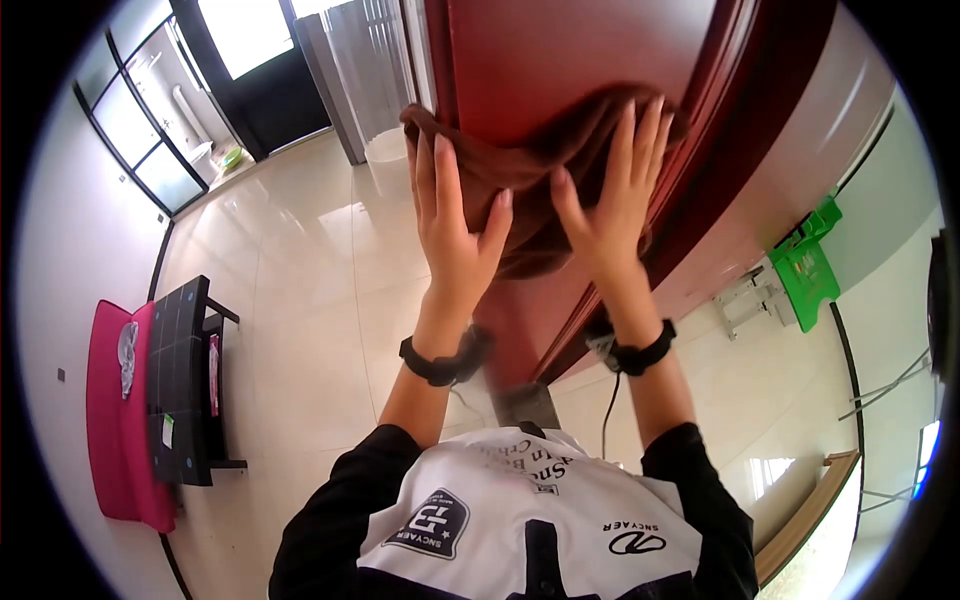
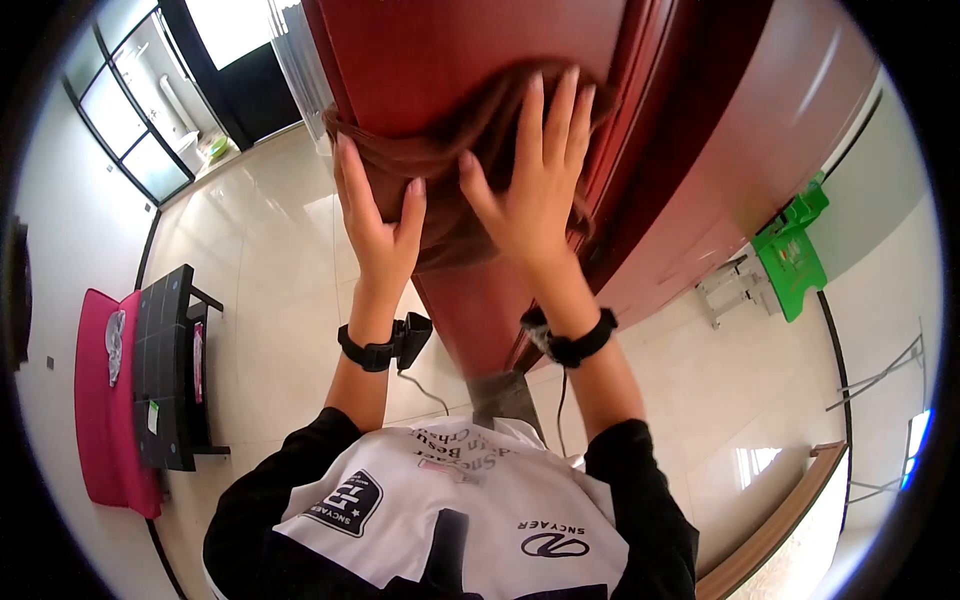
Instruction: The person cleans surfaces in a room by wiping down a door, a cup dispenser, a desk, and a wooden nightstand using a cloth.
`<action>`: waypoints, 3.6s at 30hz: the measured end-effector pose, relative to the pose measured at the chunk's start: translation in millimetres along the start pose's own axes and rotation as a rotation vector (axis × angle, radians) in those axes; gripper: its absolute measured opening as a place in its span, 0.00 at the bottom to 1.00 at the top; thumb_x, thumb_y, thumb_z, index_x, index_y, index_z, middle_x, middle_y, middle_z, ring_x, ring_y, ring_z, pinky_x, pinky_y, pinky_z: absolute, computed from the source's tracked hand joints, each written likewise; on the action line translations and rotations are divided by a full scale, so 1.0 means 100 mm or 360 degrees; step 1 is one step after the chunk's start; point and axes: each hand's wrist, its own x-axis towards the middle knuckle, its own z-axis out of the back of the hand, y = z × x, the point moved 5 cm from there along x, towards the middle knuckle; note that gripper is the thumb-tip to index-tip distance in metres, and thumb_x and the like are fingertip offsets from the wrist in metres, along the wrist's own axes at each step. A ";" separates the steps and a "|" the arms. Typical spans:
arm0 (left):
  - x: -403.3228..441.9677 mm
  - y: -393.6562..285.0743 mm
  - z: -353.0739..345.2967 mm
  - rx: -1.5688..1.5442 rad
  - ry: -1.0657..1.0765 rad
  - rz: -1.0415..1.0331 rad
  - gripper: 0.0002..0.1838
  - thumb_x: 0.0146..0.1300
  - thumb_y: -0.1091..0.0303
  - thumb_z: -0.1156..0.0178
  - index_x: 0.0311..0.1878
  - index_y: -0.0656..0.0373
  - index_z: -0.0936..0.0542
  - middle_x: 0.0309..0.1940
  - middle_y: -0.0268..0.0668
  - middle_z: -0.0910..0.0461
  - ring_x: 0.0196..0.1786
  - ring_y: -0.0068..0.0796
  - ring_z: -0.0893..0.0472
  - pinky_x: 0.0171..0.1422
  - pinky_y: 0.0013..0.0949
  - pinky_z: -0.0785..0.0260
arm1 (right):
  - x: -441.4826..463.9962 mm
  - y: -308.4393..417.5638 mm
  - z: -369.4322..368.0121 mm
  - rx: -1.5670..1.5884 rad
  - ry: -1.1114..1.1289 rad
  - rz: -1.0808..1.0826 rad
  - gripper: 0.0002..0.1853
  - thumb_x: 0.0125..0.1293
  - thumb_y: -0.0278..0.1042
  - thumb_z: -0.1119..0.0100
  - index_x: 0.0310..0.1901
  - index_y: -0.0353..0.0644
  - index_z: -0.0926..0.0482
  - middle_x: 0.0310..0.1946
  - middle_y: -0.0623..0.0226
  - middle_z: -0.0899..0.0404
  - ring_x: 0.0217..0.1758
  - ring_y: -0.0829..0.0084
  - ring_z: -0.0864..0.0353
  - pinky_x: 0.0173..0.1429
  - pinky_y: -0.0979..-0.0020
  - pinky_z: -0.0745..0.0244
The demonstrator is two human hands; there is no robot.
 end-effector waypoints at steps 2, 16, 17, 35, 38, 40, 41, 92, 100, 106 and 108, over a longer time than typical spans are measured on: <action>0.09 -0.01 -0.03 0.0095 -0.0077 0.0001 0.40 0.58 0.69 0.39 0.71 0.65 0.45 0.68 0.57 0.42 0.71 0.61 0.44 0.70 0.50 0.44 | 0.34 0.20 0.00 -0.0129 -0.0031 0.0093 0.44 0.55 0.39 0.38 0.71 0.35 0.48 0.73 0.43 0.56 0.76 0.41 0.59 0.74 0.47 0.58; -0.04 0.08 -0.07 -0.0643 -0.0311 0.0586 0.19 0.70 0.70 0.51 0.60 0.70 0.33 0.57 0.45 0.30 0.57 0.37 0.29 0.65 0.35 0.41 | 0.29 0.56 -0.34 -0.0175 -0.0294 0.0115 0.43 0.57 0.61 0.55 0.64 0.31 0.36 0.68 0.33 0.47 0.72 0.35 0.54 0.71 0.41 0.64; -0.06 0.11 -0.05 -0.0628 -0.0327 0.0595 0.19 0.70 0.70 0.51 0.60 0.70 0.33 0.57 0.45 0.30 0.57 0.37 0.29 0.65 0.35 0.41 | 0.28 0.56 -0.35 -0.0157 -0.0282 0.0124 0.43 0.57 0.61 0.55 0.64 0.31 0.36 0.68 0.33 0.47 0.72 0.35 0.54 0.71 0.41 0.64; -0.90 0.48 -0.17 -0.0862 -0.0007 0.1211 0.24 0.65 0.70 0.45 0.63 0.67 0.34 0.62 0.46 0.33 0.65 0.38 0.32 0.69 0.36 0.42 | -0.34 0.72 -0.59 -0.0095 -0.0214 0.0196 0.34 0.56 0.42 0.49 0.65 0.37 0.37 0.69 0.39 0.46 0.72 0.36 0.51 0.69 0.39 0.56; -0.94 0.39 -0.11 -0.0771 0.0073 0.1021 0.24 0.66 0.70 0.48 0.64 0.67 0.37 0.61 0.45 0.33 0.64 0.38 0.33 0.69 0.37 0.43 | -0.52 0.72 -0.65 -0.0072 -0.0145 0.0238 0.33 0.56 0.41 0.50 0.64 0.40 0.35 0.69 0.41 0.45 0.72 0.38 0.50 0.70 0.40 0.58; -1.01 0.35 -0.11 -0.0732 0.0134 0.1034 0.22 0.67 0.70 0.50 0.63 0.67 0.37 0.60 0.46 0.33 0.64 0.39 0.33 0.69 0.37 0.43 | -0.67 0.70 -0.70 -0.0035 -0.0153 0.0330 0.29 0.55 0.41 0.49 0.60 0.42 0.29 0.68 0.43 0.41 0.70 0.40 0.47 0.70 0.42 0.58; -1.12 0.39 -0.11 -0.0754 0.0096 0.0968 0.22 0.67 0.70 0.50 0.63 0.67 0.37 0.60 0.45 0.33 0.63 0.39 0.32 0.69 0.37 0.42 | -0.77 0.68 -0.73 -0.0079 -0.0129 0.0354 0.28 0.54 0.42 0.48 0.59 0.44 0.27 0.67 0.45 0.39 0.69 0.41 0.45 0.70 0.43 0.57; -1.71 0.00 -0.77 0.0354 0.1183 -0.0392 0.27 0.57 0.75 0.45 0.62 0.53 0.28 0.57 0.33 0.26 0.59 0.39 0.28 0.56 0.40 0.31 | -2.34 -0.39 -0.03 0.0218 0.0688 -0.1351 0.38 0.55 0.20 0.48 0.71 0.43 0.44 0.50 0.45 0.36 0.40 0.43 0.26 0.43 0.57 0.25; -1.03 0.10 -0.10 0.1150 0.0471 -0.0468 0.22 0.58 0.61 0.37 0.58 0.43 0.21 0.67 0.36 0.37 0.68 0.54 0.43 0.68 0.66 0.52 | -1.29 0.09 -0.06 0.0414 0.0371 -0.0886 0.36 0.54 0.20 0.45 0.68 0.41 0.39 0.44 0.47 0.33 0.41 0.45 0.27 0.42 0.57 0.27; -1.55 0.46 -0.06 0.0031 0.0405 -0.0023 0.12 0.60 0.75 0.40 0.47 0.64 0.21 0.61 0.46 0.36 0.53 0.49 0.31 0.57 0.49 0.33 | -1.50 0.37 -0.29 0.0195 0.0522 -0.0596 0.35 0.47 0.23 0.41 0.63 0.39 0.31 0.41 0.53 0.32 0.36 0.53 0.24 0.36 0.61 0.25; -1.74 0.61 -0.11 -0.0436 0.0300 0.0488 0.07 0.59 0.78 0.40 0.41 0.67 0.20 0.55 0.47 0.30 0.46 0.45 0.26 0.50 0.44 0.29 | -1.64 0.39 -0.37 0.0115 0.0530 -0.0531 0.32 0.50 0.25 0.40 0.62 0.45 0.29 0.38 0.60 0.30 0.33 0.61 0.24 0.32 0.64 0.24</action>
